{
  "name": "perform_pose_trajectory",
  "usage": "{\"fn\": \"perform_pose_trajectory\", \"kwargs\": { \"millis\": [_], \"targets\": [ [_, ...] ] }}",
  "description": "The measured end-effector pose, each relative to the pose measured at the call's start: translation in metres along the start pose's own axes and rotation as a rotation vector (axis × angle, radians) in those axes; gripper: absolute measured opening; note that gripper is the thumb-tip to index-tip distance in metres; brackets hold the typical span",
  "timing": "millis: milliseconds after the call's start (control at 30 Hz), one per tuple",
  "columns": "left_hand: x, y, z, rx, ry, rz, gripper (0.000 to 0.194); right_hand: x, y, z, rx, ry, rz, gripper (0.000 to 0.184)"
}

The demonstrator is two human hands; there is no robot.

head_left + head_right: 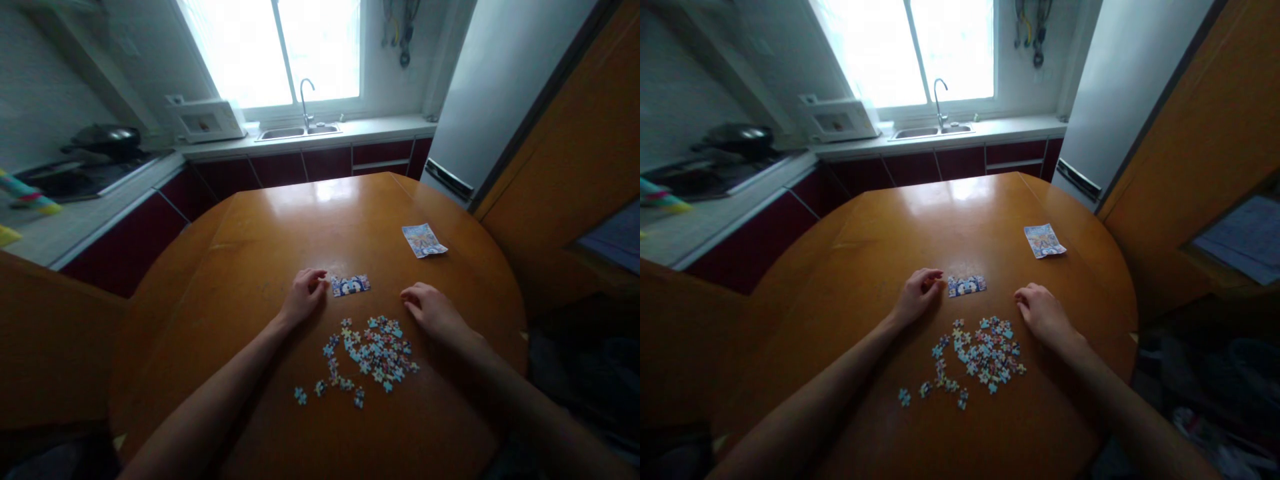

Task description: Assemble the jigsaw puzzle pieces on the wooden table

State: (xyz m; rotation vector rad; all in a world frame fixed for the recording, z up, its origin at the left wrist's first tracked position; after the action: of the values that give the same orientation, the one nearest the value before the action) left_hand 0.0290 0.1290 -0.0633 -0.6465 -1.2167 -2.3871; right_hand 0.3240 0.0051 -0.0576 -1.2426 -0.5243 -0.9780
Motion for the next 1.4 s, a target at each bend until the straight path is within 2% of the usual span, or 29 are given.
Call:
{"fn": "perform_pose_trajectory", "kwargs": {
  "millis": [167, 433, 933, 1167, 1400],
  "targets": [
    [-0.001, -0.001, 0.001, -0.01, -0.008, 0.001, 0.018, 0.009, 0.004, -0.009, -0.086, -0.029, 0.055, 0.017],
    [0.0, 0.0, 0.002, -0.009, -0.018, 0.002, 0.017, -0.001, 0.005, -0.017, -0.004, 0.07, 0.136, 0.021],
    [-0.001, 0.002, 0.003, -0.023, -0.035, 0.004, 0.015, -0.002, 0.007, -0.016, -0.01, 0.07, 0.159, 0.02],
    [0.001, 0.001, 0.001, -0.019, -0.021, -0.002, 0.016, 0.002, 0.022, -0.02, -0.066, 0.203, 0.23, 0.018],
    [0.001, 0.001, 0.001, -0.011, -0.026, -0.006, 0.016, 0.001, 0.025, -0.024, -0.068, 0.203, 0.215, 0.018]
  ]
}}
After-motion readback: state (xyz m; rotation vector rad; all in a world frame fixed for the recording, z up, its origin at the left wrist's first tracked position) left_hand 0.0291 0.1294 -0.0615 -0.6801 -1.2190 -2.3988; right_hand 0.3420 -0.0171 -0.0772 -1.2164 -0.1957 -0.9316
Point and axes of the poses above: each hand's wrist, its own z-axis towards the middle knuckle, its own x-axis out of the back of the hand, y = z × x, the point moved 5 cm from there along z, towards the middle knuckle, and after that the axes turned 14 degrees about y, right-handed, at the moved point
